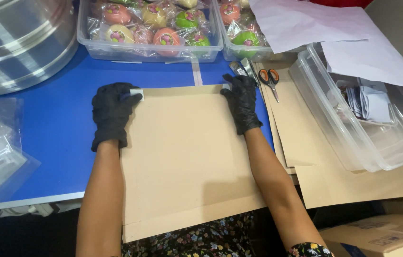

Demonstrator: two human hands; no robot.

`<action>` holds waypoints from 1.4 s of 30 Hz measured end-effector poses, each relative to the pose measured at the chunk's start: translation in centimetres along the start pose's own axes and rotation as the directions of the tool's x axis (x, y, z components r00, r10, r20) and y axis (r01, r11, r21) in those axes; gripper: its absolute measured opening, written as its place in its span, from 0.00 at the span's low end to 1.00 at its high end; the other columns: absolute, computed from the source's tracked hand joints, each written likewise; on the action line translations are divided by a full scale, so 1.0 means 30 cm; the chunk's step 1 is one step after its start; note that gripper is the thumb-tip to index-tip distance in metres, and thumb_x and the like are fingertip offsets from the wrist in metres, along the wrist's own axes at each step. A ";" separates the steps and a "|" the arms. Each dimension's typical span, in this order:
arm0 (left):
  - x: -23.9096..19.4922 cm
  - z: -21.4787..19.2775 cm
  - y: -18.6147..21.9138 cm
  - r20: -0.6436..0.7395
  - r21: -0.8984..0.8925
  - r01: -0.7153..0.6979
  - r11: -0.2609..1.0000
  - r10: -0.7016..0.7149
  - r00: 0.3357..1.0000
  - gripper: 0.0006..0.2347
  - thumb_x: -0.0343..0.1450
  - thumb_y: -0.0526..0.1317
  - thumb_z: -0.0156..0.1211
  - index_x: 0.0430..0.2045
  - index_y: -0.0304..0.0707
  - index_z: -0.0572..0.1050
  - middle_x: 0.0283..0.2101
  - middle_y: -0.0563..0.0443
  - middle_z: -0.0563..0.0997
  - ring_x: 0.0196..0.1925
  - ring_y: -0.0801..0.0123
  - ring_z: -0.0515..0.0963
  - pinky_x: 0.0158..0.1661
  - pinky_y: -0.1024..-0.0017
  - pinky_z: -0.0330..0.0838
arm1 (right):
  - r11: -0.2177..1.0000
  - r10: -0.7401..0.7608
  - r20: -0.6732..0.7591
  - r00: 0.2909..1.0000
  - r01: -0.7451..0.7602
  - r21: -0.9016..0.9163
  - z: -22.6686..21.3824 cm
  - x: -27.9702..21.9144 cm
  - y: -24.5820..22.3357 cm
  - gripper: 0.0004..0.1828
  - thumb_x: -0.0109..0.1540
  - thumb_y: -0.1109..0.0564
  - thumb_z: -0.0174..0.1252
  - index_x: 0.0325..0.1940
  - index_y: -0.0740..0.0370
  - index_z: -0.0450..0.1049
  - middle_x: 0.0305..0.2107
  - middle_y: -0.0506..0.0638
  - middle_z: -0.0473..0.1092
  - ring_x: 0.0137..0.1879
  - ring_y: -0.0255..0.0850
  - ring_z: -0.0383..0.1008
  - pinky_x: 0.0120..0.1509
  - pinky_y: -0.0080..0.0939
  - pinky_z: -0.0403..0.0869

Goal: Assembling cardboard boxes by folding and stapling the corners.

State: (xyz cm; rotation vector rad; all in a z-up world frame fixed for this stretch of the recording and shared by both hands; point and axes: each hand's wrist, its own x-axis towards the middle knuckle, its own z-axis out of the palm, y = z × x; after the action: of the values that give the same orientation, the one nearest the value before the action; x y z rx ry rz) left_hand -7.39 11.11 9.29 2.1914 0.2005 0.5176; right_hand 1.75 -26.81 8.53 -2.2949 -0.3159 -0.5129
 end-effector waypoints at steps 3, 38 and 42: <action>0.020 0.017 -0.031 -0.009 0.061 -0.040 0.997 0.040 0.999 0.08 0.65 0.49 0.77 0.34 0.60 0.84 0.42 0.66 0.85 0.46 0.62 0.84 0.44 0.68 0.77 | 0.890 -0.338 0.015 0.941 0.325 -0.321 0.068 -0.032 -0.173 0.17 0.65 0.50 0.62 0.59 0.36 0.79 0.45 0.42 0.74 0.57 0.39 0.73 0.67 0.44 0.66; -0.004 -0.035 0.052 0.039 -0.023 0.139 0.990 -0.138 0.990 0.11 0.60 0.48 0.72 0.33 0.60 0.86 0.30 0.65 0.86 0.37 0.75 0.84 0.41 0.72 0.75 | 0.465 -0.811 0.567 0.142 0.744 0.480 0.204 -0.659 -0.744 0.62 0.54 0.19 0.30 0.70 0.76 0.60 0.70 0.72 0.57 0.81 0.65 0.50 0.85 0.77 0.42; -0.007 -0.035 0.052 0.067 -0.059 0.223 0.973 -0.219 0.973 0.08 0.58 0.46 0.72 0.29 0.60 0.86 0.28 0.65 0.85 0.33 0.80 0.82 0.36 0.74 0.74 | 0.250 -0.846 0.347 -0.404 0.275 0.928 0.250 -0.615 -0.591 0.32 0.74 0.39 0.34 0.80 0.52 0.55 0.79 0.47 0.52 0.89 0.43 0.45 0.98 0.64 0.33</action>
State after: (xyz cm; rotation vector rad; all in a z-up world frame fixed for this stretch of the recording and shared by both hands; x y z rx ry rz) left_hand -8.09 10.82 11.03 2.0844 0.3849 0.3285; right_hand -19.25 -10.51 6.44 -1.1445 -2.3646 0.7530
